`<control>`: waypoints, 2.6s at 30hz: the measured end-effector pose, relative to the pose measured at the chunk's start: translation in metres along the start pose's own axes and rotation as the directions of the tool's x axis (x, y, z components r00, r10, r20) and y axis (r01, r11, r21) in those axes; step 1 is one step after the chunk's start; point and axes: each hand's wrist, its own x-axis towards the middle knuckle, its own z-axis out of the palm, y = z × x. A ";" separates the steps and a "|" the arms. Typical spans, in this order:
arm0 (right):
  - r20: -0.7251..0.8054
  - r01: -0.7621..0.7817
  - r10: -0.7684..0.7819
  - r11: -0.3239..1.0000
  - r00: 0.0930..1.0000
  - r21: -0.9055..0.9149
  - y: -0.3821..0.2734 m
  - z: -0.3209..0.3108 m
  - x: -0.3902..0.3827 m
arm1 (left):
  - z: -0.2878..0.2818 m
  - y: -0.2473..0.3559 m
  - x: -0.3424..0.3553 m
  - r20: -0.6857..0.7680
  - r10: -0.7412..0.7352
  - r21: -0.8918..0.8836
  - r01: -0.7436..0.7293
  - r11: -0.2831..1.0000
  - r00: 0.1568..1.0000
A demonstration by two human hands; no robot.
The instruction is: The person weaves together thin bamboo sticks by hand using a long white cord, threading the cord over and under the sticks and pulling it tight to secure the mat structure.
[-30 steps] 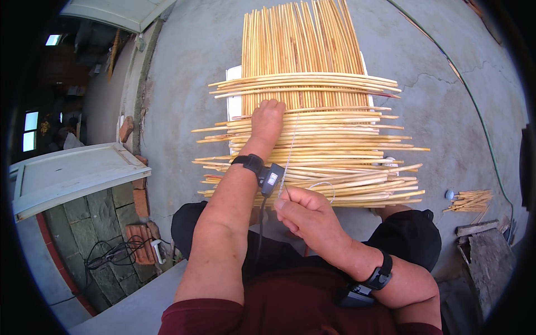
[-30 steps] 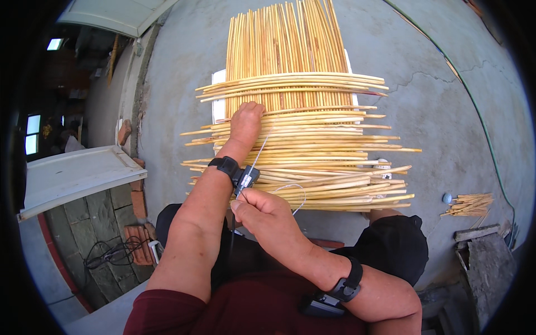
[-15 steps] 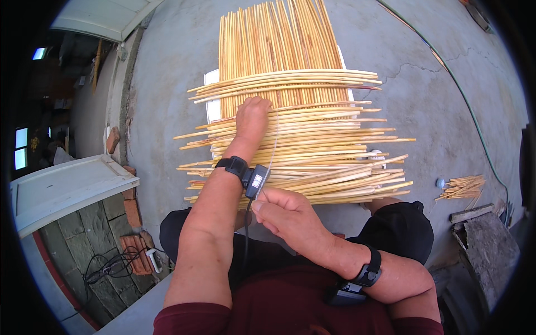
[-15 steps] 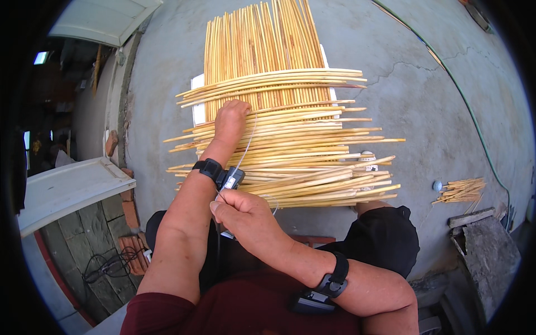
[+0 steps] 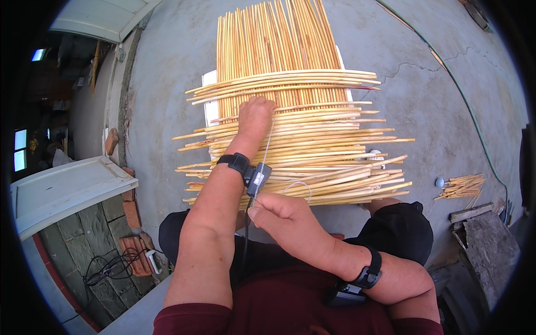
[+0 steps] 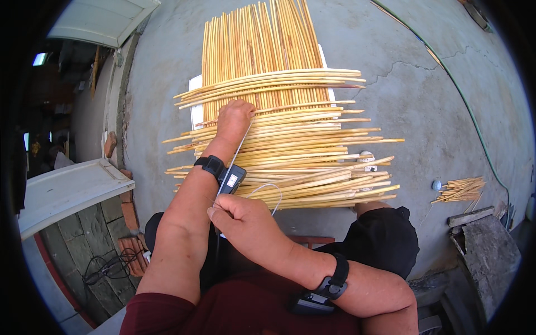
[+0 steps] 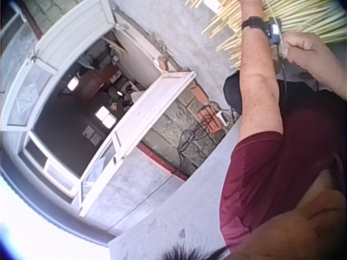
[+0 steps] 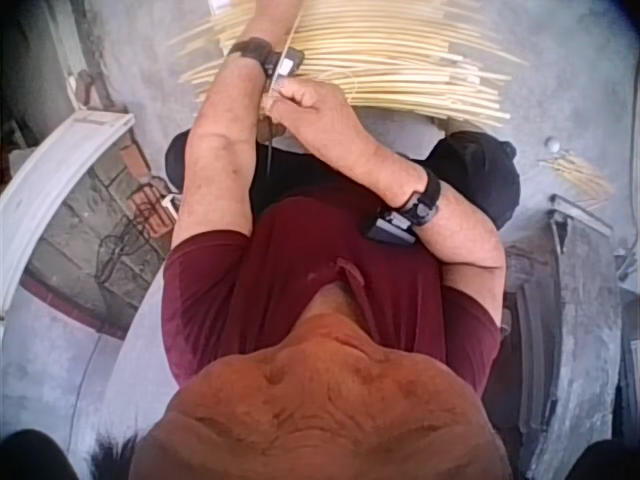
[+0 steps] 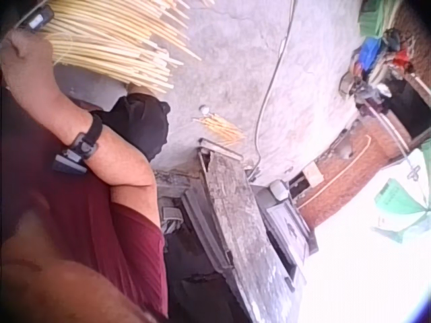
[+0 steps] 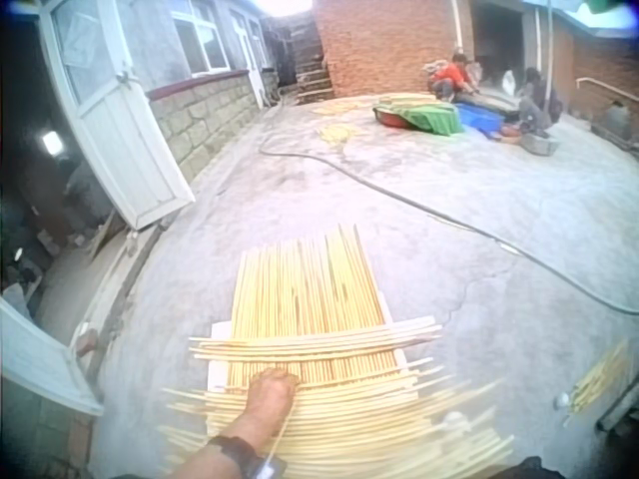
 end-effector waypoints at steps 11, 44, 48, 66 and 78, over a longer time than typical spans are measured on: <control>-0.106 0.363 -0.541 0.684 0.834 -0.632 -0.035 -0.016 -0.007 | -0.118 0.002 0.006 -0.066 -0.322 -0.449 0.261 0.855 0.944; -0.164 0.287 -0.488 0.717 0.857 -0.635 -0.030 -0.017 0.040 | -0.194 0.037 -0.067 0.519 -0.101 -0.673 0.333 -0.660 0.849; -0.153 0.259 -0.457 0.715 0.876 -0.649 -0.033 -0.019 0.036 | -0.193 0.039 -0.066 0.523 -0.095 -0.674 0.343 -0.654 0.847; -0.233 0.219 -0.425 0.775 0.875 -0.592 -0.022 -0.015 0.035 | -0.190 0.056 -0.065 0.478 -0.313 -0.865 0.377 -0.331 0.821; -0.194 0.302 -0.509 0.731 0.839 -0.612 -0.007 -0.023 0.045 | -0.188 0.041 -0.064 0.548 -0.260 -0.827 0.467 -0.314 0.795</control>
